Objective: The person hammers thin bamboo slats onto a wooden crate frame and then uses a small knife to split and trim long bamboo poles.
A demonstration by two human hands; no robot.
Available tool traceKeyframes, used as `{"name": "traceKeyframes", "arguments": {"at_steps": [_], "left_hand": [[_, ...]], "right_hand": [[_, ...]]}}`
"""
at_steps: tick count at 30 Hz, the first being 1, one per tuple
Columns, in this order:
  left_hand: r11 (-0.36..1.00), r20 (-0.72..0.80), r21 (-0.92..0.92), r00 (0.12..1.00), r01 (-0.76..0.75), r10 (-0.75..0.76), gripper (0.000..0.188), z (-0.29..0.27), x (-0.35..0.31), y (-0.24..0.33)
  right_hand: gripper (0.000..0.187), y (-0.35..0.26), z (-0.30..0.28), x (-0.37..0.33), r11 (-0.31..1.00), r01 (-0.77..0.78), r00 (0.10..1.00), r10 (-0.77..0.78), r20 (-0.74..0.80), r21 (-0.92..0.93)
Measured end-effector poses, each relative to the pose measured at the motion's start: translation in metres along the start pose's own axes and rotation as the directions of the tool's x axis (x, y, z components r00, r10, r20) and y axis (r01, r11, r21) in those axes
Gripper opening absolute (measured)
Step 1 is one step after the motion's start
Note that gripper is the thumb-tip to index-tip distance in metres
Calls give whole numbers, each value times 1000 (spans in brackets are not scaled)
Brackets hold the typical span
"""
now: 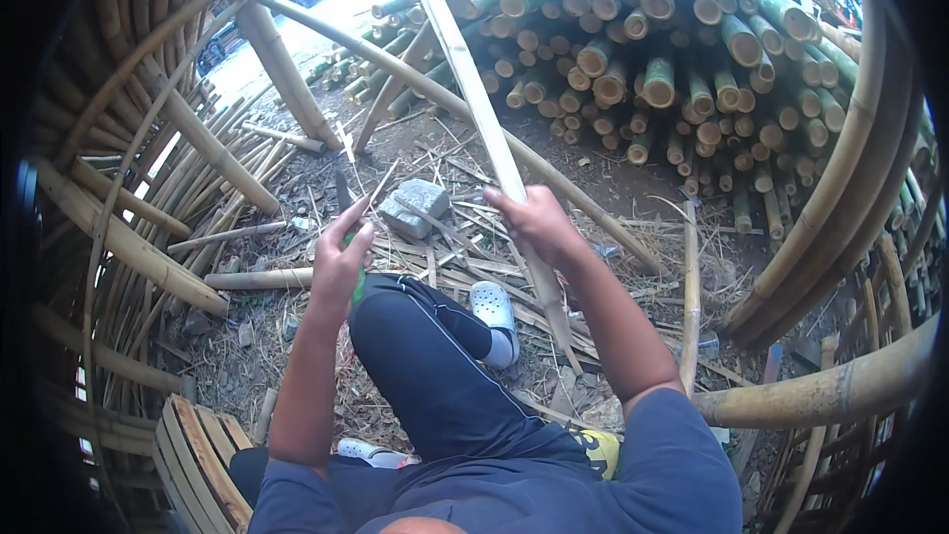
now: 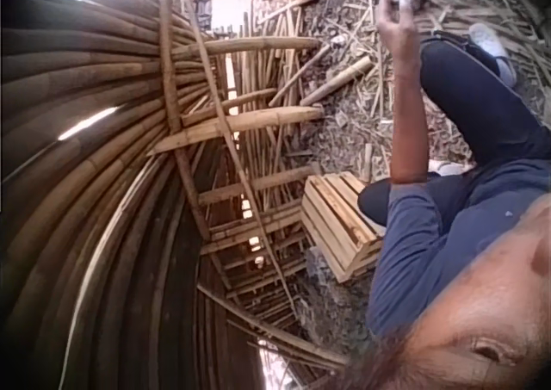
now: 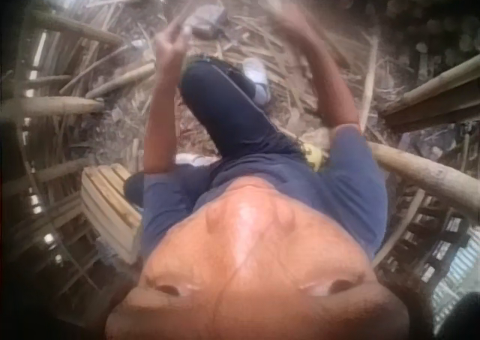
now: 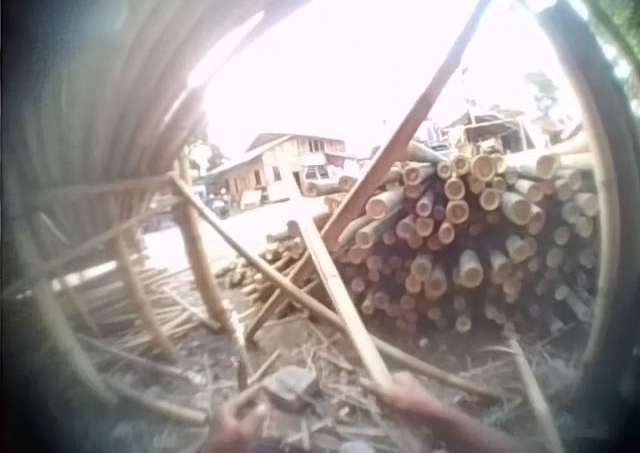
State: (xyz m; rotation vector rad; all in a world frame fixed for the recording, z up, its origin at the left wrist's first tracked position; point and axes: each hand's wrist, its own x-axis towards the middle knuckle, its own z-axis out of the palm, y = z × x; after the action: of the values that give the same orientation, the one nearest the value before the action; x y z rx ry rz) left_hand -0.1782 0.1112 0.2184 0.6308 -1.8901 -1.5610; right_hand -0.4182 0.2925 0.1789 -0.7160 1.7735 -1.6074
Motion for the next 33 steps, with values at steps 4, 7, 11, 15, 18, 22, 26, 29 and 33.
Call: {"name": "traceKeyframes", "arguments": {"at_steps": [4, 7, 11, 15, 18, 22, 26, 29, 33], "left_hand": [[992, -75, 121, 997, 40, -31, 48, -74, -46, -25], [989, -178, 99, 980, 105, -87, 48, -116, -77, -45], [988, -317, -3, 936, 157, -150, 48, -166, -117, -69], [973, -352, -108, 907, 205, -230, 49, -176, -115, -86], [958, -263, -216, 934, 187, -241, 52, -169, -92, -101], [948, -330, -213, 896, 234, -296, 51, -189, -106, -103], [936, -312, -247, 894, 250, -321, 50, -185, -99, -104], [929, -292, -280, 900, 242, -323, 50, -181, -94, -106], [911, -253, -329, 907, 248, -338, 50, -172, -87, -107]], "right_hand": [[38, -72, 54, 67, 963, 42, 999, -42, -3, 267], [33, -118, 75, 112, 937, 84, 995, -61, -77, 340], [19, -154, 76, 196, 864, 306, 952, -280, -124, 400], [11, -231, 6, 331, 937, 336, 903, -292, -314, 97], [15, -321, -90, 365, 893, 449, 874, -436, -214, 14], [27, -341, -35, 345, 829, 521, 848, -473, -241, 205], [41, -345, -29, 316, 760, 589, 805, -521, -284, 275], [53, -337, -20, 294, 708, 624, 781, -551, -295, 331], [68, -308, 4, 247, 645, 662, 749, -589, -304, 382]]}}
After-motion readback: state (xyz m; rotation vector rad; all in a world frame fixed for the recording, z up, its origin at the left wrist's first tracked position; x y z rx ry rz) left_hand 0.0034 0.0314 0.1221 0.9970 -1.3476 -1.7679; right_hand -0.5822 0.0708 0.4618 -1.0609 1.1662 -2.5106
